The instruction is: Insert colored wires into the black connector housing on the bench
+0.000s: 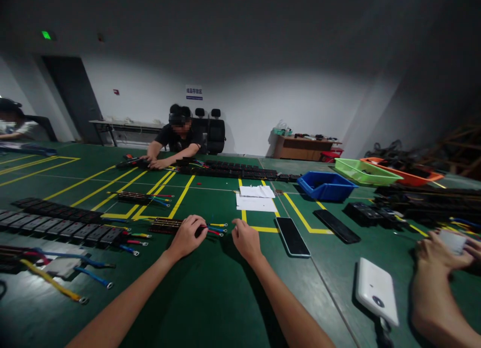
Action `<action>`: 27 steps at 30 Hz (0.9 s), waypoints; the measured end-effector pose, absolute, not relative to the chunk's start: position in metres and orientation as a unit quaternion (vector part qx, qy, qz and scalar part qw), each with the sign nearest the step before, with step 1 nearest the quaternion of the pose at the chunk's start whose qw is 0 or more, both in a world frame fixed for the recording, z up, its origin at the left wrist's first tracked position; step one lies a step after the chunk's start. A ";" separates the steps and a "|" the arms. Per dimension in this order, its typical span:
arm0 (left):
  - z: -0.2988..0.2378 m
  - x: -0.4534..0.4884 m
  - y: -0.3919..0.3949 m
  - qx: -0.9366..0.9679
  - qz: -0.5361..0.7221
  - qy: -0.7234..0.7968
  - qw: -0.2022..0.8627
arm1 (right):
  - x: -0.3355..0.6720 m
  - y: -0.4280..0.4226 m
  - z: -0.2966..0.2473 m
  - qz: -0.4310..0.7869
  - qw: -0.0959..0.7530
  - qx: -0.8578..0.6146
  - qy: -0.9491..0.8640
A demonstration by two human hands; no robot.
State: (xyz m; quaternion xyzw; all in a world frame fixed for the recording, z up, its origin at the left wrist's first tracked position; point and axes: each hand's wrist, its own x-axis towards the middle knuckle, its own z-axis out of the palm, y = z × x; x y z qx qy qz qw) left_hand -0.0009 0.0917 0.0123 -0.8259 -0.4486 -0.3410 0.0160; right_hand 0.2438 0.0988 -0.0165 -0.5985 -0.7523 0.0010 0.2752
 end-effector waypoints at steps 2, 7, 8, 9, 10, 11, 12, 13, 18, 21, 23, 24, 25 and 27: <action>0.012 -0.001 0.093 -0.826 -0.340 -0.450 0.013 | 0.244 0.087 -0.020 -0.005 0.296 -0.573 -0.764; 0.007 -0.001 0.099 -0.833 -0.341 -0.434 0.034 | 0.243 0.071 -0.022 -0.003 0.317 -0.534 -0.784; 0.005 -0.001 0.101 -0.836 -0.339 -0.430 0.041 | 0.242 0.071 -0.021 -0.008 0.311 -0.529 -0.789; 0.003 -0.001 0.103 -0.837 -0.339 -0.426 0.050 | 0.242 0.070 -0.020 -0.013 0.301 -0.518 -0.801; 0.002 -0.001 0.104 -0.839 -0.338 -0.423 0.055 | 0.241 0.070 -0.018 -0.020 0.293 -0.509 -0.809; 0.000 -0.001 0.105 -0.840 -0.337 -0.421 0.059 | 0.241 0.070 -0.017 -0.024 0.283 -0.501 -0.818; -0.001 -0.001 0.106 -0.840 -0.337 -0.420 0.062 | 0.241 0.070 -0.017 -0.025 0.270 -0.491 -0.828; -0.001 -0.001 0.106 -0.840 -0.336 -0.421 0.062 | 0.241 0.070 -0.016 -0.023 0.258 -0.483 -0.836; -0.001 -0.002 0.107 -0.840 -0.329 -0.428 0.052 | 0.239 0.067 -0.012 -0.014 0.251 -0.485 -0.837; -0.001 -0.002 0.107 -0.841 -0.335 -0.422 0.047 | 0.237 0.065 -0.008 -0.004 0.232 -0.504 -0.832; -0.002 -0.002 0.107 -0.841 -0.338 -0.418 0.051 | 0.236 0.065 -0.006 0.011 0.205 -0.511 -0.834; -0.002 -0.002 0.108 -0.841 -0.339 -0.417 0.053 | 0.235 0.065 -0.005 0.018 0.195 -0.513 -0.836; -0.003 -0.002 0.108 -0.841 -0.339 -0.418 0.054 | 0.234 0.065 -0.004 0.023 0.189 -0.515 -0.836; -0.003 -0.002 0.109 -0.841 -0.336 -0.421 0.048 | 0.234 0.064 -0.003 0.026 0.192 -0.519 -0.833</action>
